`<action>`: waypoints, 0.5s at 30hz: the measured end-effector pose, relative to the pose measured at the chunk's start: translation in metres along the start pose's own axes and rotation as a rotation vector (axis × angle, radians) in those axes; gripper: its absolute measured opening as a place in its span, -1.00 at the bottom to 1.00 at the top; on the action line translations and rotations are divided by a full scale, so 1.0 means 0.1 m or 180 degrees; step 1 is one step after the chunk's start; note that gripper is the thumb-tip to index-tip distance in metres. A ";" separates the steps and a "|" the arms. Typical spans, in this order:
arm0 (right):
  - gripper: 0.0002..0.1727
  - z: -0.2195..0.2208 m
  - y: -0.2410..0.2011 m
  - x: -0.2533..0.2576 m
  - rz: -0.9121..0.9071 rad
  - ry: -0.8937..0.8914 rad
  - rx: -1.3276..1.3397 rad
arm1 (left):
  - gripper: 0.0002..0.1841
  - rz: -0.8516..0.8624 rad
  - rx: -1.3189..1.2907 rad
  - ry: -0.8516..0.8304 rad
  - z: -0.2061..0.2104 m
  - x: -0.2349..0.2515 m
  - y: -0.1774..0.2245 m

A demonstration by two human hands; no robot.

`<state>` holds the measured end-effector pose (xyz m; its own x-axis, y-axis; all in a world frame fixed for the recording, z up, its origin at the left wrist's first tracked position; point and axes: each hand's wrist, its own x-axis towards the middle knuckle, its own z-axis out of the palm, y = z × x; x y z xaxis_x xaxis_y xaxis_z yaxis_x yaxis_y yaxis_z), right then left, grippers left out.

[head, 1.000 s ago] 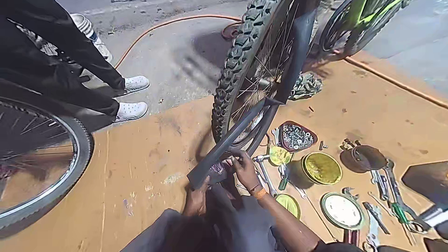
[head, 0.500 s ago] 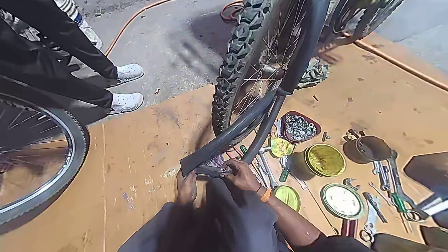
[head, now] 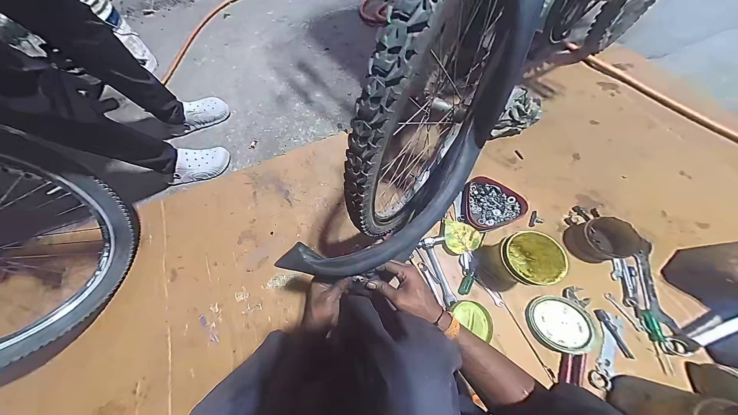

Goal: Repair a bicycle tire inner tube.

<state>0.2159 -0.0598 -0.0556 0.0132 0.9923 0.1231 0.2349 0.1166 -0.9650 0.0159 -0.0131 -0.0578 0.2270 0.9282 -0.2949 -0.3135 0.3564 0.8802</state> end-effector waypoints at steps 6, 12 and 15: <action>-0.62 -0.41 0.09 -0.06 0.0514 0.0535 0.0002 | -0.58 0.0236 -0.0445 0.0011 -0.11 0.04 0.08; -0.71 -0.83 0.18 0.00 0.0958 0.1397 0.0162 | -0.62 0.0385 -0.0255 0.0003 -0.14 0.06 0.10; -0.73 -0.81 0.48 -0.07 0.1513 0.0833 -0.0533 | -0.66 0.0683 0.0094 0.0201 -0.11 0.10 0.24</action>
<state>0.3059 -0.0642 -0.0834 0.3905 0.8882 -0.2421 0.2950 -0.3699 -0.8810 0.0000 0.0064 -0.0435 0.0996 0.9876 -0.1216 -0.3211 0.1475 0.9355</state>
